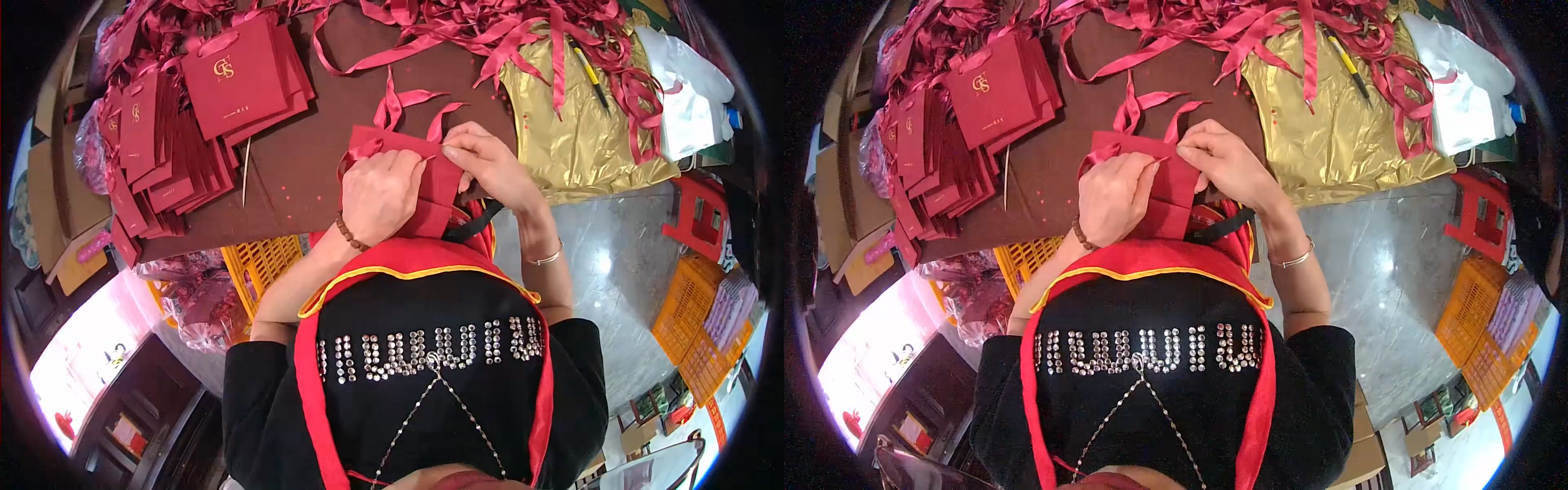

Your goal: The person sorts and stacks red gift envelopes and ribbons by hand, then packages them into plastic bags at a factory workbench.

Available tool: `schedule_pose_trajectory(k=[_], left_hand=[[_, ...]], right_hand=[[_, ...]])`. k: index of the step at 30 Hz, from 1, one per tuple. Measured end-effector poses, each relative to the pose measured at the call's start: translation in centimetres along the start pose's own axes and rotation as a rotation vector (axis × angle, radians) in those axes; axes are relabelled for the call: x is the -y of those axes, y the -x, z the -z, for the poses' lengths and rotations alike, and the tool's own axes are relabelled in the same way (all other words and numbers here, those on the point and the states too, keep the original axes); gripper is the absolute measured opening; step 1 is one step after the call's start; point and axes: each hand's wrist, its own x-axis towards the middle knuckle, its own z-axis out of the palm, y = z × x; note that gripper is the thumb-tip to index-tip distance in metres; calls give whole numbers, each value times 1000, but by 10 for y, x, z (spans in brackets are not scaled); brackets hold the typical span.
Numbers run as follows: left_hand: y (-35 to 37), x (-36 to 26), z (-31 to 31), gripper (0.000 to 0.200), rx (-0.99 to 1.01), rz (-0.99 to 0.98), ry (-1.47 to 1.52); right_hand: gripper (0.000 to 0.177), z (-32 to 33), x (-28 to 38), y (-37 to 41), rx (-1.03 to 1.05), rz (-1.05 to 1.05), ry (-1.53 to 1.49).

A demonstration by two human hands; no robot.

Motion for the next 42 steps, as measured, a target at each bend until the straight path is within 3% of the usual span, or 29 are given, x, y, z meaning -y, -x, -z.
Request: schedule_pose_trajectory(k=[4,17,25,32,42], left_hand=[[-3,-1,-2,17,-24,-32,-25],[-11,-4,0,17,10,-18,61],[-15,-4,8,13,191,99,128],[-15,-8,1,16,104,22,84],[-12,-2,-6,17,86,159,195]], right_hand=[[21,1,-3,1,2,24,4],[18,0,-5,3,-4,71,-5],[16,-7,1,10,-53,136,85],[14,-8,3,11,-65,132,151],[13,-10,1,13,-75,166,183]])
